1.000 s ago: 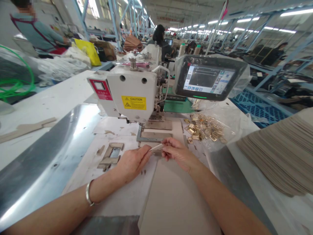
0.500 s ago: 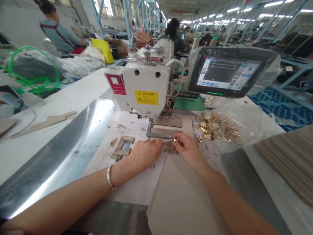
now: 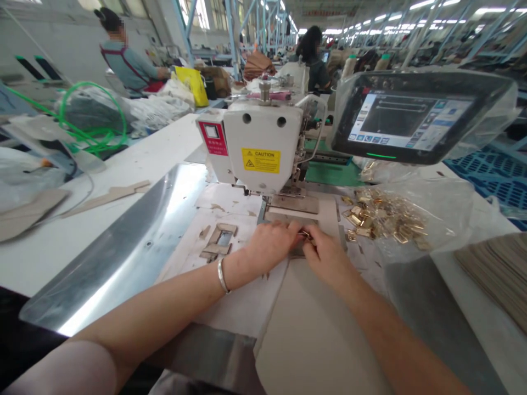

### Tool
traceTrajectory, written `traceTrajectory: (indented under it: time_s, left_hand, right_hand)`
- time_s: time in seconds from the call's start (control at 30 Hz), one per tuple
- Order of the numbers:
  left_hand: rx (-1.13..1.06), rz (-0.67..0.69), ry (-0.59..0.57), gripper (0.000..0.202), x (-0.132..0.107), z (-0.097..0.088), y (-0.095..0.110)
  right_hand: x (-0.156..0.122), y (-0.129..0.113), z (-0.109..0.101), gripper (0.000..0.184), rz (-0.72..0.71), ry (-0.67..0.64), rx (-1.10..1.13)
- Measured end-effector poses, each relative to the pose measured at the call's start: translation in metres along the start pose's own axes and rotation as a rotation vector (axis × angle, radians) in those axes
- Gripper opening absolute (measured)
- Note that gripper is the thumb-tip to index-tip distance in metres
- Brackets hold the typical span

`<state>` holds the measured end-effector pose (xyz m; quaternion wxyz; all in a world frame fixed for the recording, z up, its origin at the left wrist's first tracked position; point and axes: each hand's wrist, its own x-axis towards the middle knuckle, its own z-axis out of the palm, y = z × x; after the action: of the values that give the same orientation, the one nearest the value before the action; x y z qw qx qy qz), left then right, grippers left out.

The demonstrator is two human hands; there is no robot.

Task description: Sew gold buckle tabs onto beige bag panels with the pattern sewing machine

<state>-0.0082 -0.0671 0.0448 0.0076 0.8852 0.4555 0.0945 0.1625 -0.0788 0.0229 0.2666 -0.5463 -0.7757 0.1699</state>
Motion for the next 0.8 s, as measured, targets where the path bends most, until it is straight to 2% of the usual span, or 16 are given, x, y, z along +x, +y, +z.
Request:
traceTrajectory:
  time_s: [0.1, 0.23, 0.37, 0.5, 0.63, 0.8]
  left_hand:
    - [0.127, 0.016, 0.112, 0.017, -0.007, -0.003, 0.001]
    - [0.197, 0.021, 0.180, 0.038, -0.014, 0.003, -0.001]
    - [0.091, 0.052, 0.131, 0.057, -0.006, 0.028, -0.013]
    - [0.053, 0.028, 0.073, 0.066, 0.005, 0.045, -0.024]
    - [0.041, 0.038, 0.096, 0.068, 0.017, 0.050, -0.033]
    - [0.033, -0.001, 0.110, 0.070, 0.024, 0.049, -0.040]
  right_hand:
    - [0.006, 0.006, -0.009, 0.021, 0.088, -0.027, 0.058]
    - [0.019, 0.021, -0.022, 0.041, 0.239, -0.060, 0.237]
    - [0.038, 0.041, -0.032, 0.052, 0.435, -0.143, 0.433]
    - [0.057, 0.056, -0.034, 0.052, 0.557, -0.161, 0.478]
    - [0.070, 0.057, -0.031, 0.053, 0.637, -0.130, 0.465]
    - [0.075, 0.046, -0.021, 0.054, 0.642, -0.107, 0.384]
